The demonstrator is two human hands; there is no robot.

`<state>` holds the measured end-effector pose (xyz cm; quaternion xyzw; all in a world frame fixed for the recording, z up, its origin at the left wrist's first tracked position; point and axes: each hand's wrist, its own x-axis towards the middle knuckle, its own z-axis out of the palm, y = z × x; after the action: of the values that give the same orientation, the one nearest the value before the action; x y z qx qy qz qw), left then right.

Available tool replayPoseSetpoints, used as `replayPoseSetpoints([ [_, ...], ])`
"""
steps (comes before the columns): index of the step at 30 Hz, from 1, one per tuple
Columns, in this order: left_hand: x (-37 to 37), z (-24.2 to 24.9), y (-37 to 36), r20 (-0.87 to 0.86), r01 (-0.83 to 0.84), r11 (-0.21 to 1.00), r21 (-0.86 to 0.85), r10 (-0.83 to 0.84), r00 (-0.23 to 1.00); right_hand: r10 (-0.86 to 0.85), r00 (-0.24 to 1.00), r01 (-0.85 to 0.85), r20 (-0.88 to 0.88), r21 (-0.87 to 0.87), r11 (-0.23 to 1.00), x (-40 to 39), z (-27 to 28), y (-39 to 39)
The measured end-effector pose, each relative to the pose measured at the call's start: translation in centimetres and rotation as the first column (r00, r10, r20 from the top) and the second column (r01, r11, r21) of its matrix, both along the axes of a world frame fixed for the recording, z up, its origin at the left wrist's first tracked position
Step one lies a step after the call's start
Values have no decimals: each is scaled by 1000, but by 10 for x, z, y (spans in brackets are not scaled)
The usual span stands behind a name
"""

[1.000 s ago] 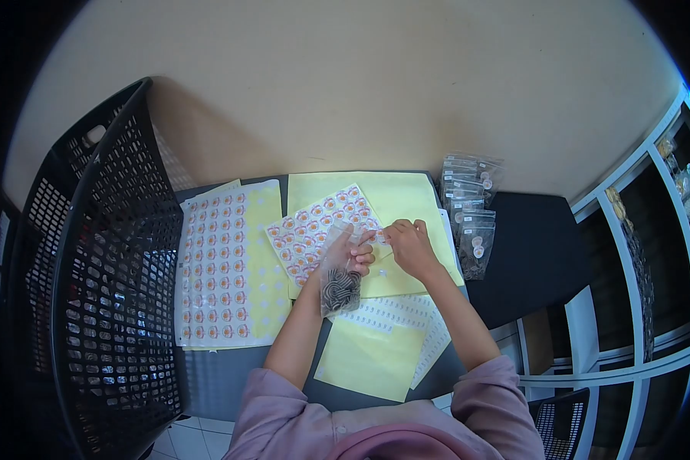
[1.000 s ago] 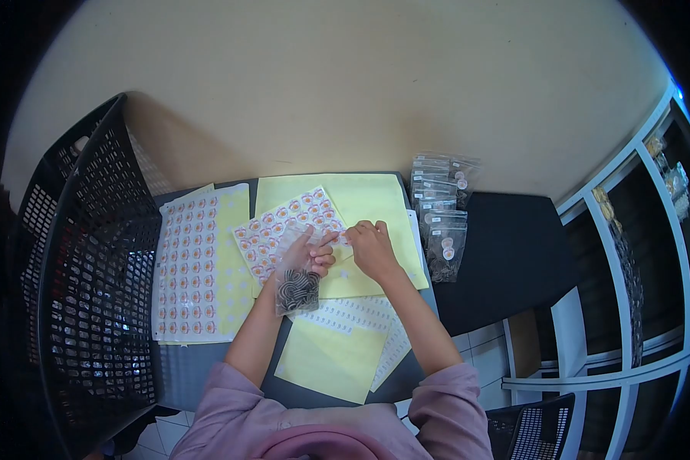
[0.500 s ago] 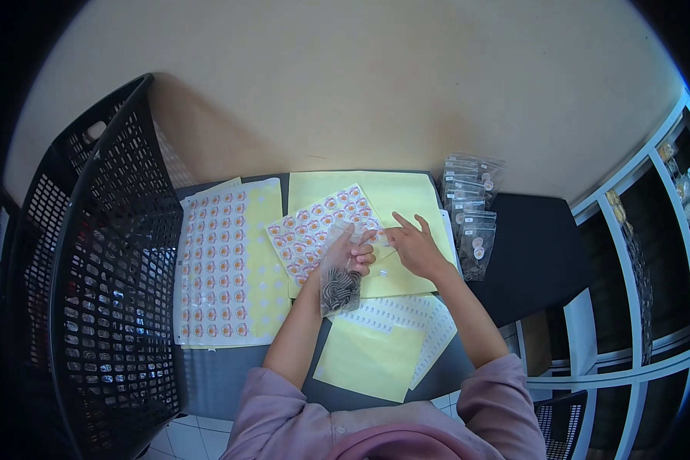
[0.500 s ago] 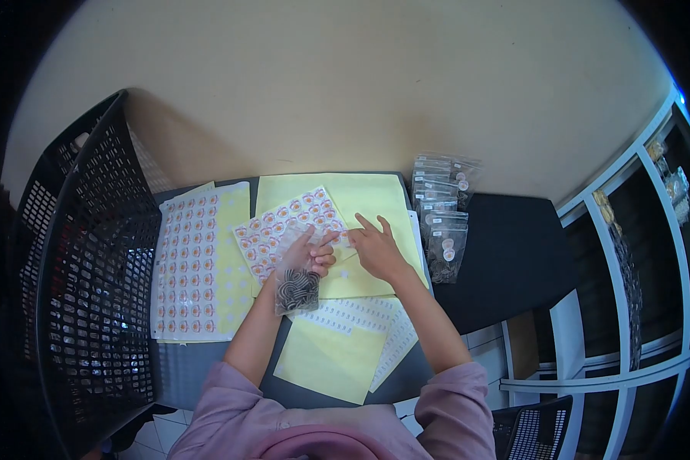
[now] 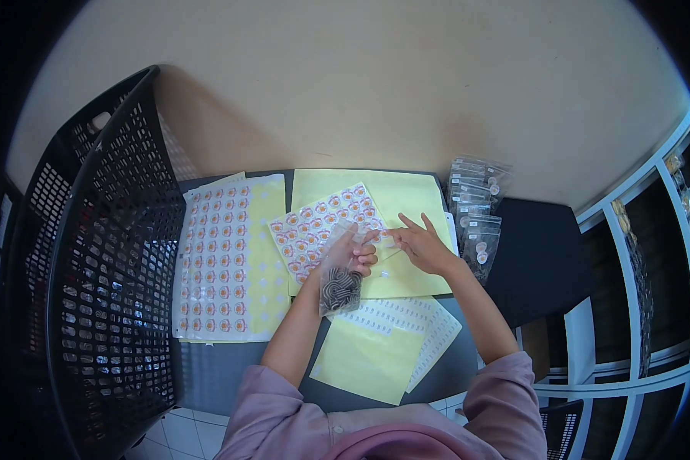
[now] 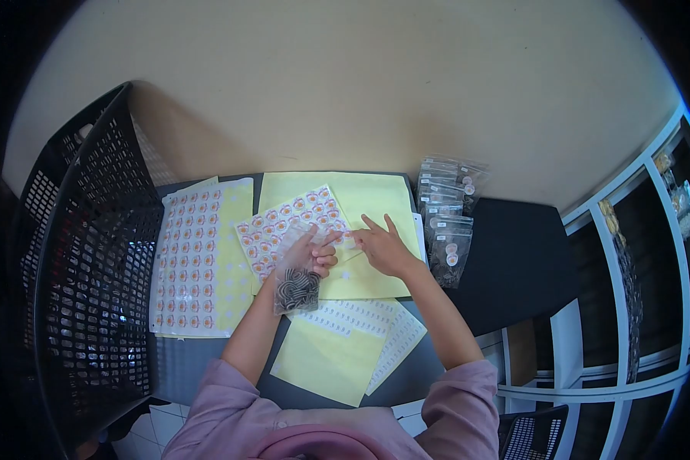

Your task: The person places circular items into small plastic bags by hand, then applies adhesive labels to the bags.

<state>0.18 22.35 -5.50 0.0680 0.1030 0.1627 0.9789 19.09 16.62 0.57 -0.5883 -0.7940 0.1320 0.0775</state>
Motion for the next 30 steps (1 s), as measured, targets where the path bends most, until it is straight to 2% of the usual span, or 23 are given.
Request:
replayPoseSetpoints([
  [5, 0, 2, -1, 25, -9, 1000, -12, 9, 1000, 31, 1000, -31, -6, -135, 990, 5, 10, 5],
  [10, 3, 9, -2, -147, -28, 997, 65, 37, 988, 77, 997, -73, 10, -215, 974, 13, 9, 14],
  [15, 4, 5, 1, -157, -12, 998, 61, 21, 987, 138, 990, -123, 34, -275, 953, 20, 8, 24],
  [17, 5, 4, 1, -140, 3, 998, 58, 5, 990, 116, 992, -127, -52, -367, 922, 20, 14, 26],
  [19, 7, 16, -6, -263, -43, 995, 85, 64, 963, 105, 989, -137, -103, -389, 911, 24, 11, 29],
  [21, 8, 23, -9, -306, -58, 992, 110, 90, 948, 91, 984, -147, -152, -405, 902, 30, 5, 35],
  [23, 10, 24, -13, -348, -70, 989, 131, 112, 931, -70, 832, -242, -551, -473, 847, 37, -5, 39],
  [24, 11, 23, -12, -380, -69, 982, 177, 133, 915, -65, 832, -243, -551, -467, 850, 38, -10, 37],
  [26, 15, 28, -10, -405, -74, 969, 234, 166, 899, -134, 501, 8, -855, -150, 989, 33, -20, 27],
  [27, 18, 30, -11, -474, -60, 966, 250, 176, 863, -125, 506, 1, -853, -144, 990, 21, -10, 14],
  [29, 20, 28, -11, -543, -46, 964, 263, 187, 818, -418, 118, 201, -901, -391, 898, -20, 16, -23],
  [30, 21, 20, -11, -500, -55, 952, 302, 207, 841, -326, 182, 204, -928, -289, 935, -30, 5, -36],
])
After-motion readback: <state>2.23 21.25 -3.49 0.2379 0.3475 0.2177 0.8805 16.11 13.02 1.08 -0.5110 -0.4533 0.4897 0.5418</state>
